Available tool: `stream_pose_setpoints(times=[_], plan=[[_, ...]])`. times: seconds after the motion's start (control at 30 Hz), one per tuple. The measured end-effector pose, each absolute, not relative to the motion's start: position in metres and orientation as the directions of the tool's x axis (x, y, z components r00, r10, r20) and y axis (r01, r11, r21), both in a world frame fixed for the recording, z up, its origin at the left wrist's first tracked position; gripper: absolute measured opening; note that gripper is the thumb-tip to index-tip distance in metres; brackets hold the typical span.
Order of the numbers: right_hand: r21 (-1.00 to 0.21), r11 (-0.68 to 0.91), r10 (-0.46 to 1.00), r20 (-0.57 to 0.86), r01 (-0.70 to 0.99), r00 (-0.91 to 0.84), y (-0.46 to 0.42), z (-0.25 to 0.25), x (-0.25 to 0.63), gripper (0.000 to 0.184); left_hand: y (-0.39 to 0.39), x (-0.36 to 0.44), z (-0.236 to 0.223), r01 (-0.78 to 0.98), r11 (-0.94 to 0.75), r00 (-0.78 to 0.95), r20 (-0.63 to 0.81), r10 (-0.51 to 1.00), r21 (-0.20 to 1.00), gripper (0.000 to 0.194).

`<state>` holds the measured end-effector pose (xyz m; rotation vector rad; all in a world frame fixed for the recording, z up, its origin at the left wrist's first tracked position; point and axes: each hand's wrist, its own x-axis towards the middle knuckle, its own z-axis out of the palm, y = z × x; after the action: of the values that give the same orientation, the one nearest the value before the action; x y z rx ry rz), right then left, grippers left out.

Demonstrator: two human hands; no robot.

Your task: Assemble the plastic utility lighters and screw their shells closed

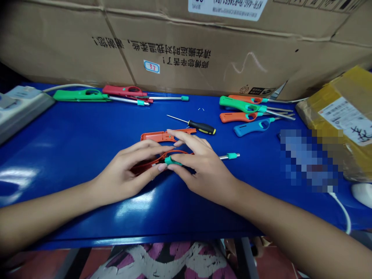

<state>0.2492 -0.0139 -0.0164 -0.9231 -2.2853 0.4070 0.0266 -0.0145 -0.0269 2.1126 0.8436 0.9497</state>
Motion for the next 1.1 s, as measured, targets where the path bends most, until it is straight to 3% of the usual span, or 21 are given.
stream_pose_setpoints(times=[0.13,0.2,0.37,0.57,1.0,1.1], plan=[[-0.388,0.733,0.679,0.478,0.559,-0.558,-0.016,-0.008,0.254,0.009,-0.015,0.026,-0.028,0.282,-0.624,0.509,0.437,0.741,0.729,0.032],[-0.402,0.719,0.689,0.513,0.566,-0.511,-0.016,-0.002,0.257,0.009,-0.015,0.025,-0.028,0.287,-0.629,0.503,0.446,0.741,0.722,0.036],[-0.435,0.665,0.742,0.478,0.608,-0.47,-0.013,0.003,0.262,0.029,-0.014,0.022,-0.026,0.263,-0.634,0.496,0.462,0.735,0.727,0.036],[-0.456,0.682,0.73,0.459,0.571,-0.506,-0.008,-0.001,0.263,0.021,-0.015,0.022,-0.021,0.279,-0.691,0.514,0.504,0.694,0.667,0.033],[-0.416,0.702,0.708,0.488,0.578,-0.51,-0.008,-0.005,0.262,0.018,-0.016,0.022,-0.02,0.283,-0.622,0.503,0.439,0.744,0.73,0.023],[-0.453,0.689,0.722,0.5,0.565,-0.479,-0.008,-0.007,0.261,0.015,-0.016,0.022,-0.021,0.258,-0.577,0.505,0.401,0.765,0.775,0.025]])
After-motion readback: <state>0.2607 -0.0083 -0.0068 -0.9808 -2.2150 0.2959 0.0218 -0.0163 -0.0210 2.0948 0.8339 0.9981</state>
